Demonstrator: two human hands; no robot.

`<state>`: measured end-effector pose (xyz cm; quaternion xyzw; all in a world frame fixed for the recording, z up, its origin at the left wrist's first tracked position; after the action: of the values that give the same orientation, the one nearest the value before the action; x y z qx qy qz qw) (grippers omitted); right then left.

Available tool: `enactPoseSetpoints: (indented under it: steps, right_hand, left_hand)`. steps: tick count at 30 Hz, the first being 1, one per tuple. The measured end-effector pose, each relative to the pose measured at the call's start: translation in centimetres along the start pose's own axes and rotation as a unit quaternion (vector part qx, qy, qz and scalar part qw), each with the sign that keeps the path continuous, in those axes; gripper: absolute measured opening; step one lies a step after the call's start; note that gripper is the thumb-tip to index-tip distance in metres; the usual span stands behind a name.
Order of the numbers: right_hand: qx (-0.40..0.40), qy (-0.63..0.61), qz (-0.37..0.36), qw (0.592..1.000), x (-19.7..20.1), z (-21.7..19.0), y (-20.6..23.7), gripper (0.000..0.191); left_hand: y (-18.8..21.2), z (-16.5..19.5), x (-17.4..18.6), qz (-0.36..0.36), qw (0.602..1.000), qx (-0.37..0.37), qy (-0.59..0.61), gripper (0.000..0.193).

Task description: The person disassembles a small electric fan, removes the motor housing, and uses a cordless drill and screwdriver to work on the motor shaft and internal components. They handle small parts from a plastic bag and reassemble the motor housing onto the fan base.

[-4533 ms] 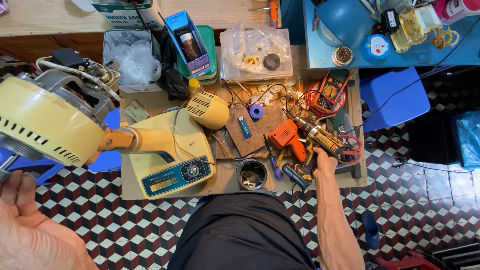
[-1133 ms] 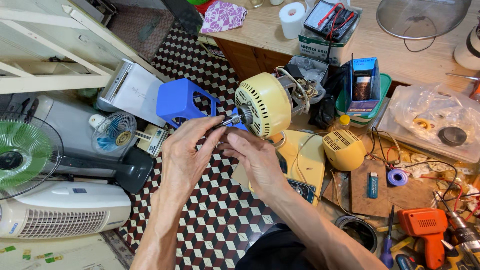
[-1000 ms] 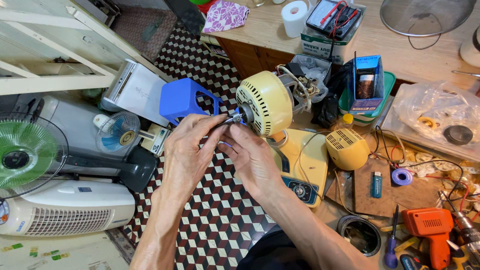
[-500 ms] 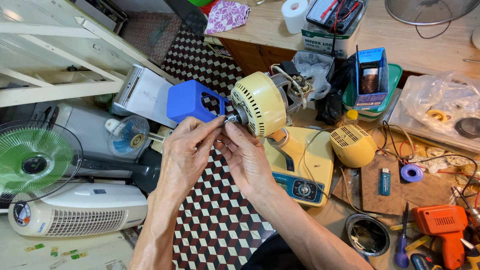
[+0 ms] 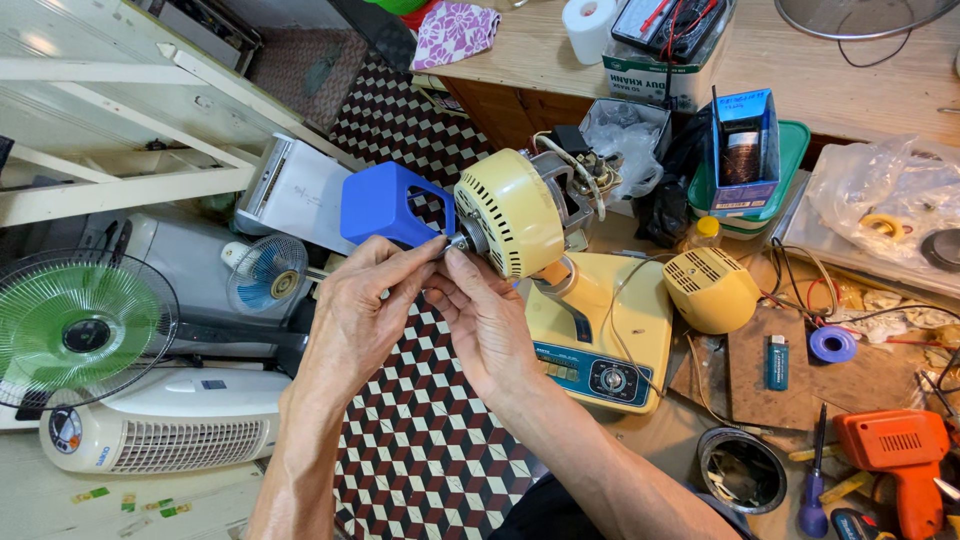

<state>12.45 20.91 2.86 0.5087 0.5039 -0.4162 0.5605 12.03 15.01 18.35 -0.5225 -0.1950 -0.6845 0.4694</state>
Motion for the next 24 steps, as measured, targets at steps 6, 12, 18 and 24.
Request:
enactPoseSetpoints:
  steps: [6, 12, 18, 24]
  right_hand:
    - [-0.007, 0.0, -0.002, 1.0, -0.2, -0.1, 0.1, 0.02]
    - [0.002, 0.007, -0.013, 1.0, -0.7, -0.5, 0.2, 0.019]
    - [0.014, 0.02, -0.021, 0.999, -1.2, -0.7, 0.5, 0.023]
    - [0.011, 0.021, -0.019, 1.0, -1.4, -1.0, 0.6, 0.025]
  left_hand:
    - [-0.3, 0.1, 0.1, -0.022, 1.0, 0.006, -0.002, 0.035]
    - [-0.4, -0.3, 0.1, -0.054, 0.998, 0.034, -0.008, 0.038]
    - [-0.6, 0.0, 0.3, -0.061, 0.998, -0.012, -0.025, 0.039]
    - [-0.8, 0.4, 0.4, -0.067, 0.997, -0.021, -0.009, 0.039]
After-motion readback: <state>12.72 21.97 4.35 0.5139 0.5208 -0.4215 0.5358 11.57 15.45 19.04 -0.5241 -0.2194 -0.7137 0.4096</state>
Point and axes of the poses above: each hand's wrist, its own y-axis away from the middle knuckle, its own x-axis out of the back of the hand, z = x × y, the point moved 5 cm from there along -y, towards the middle knuckle, and after that the axes turned 5 degrees about -x, right-handed, at the moved point
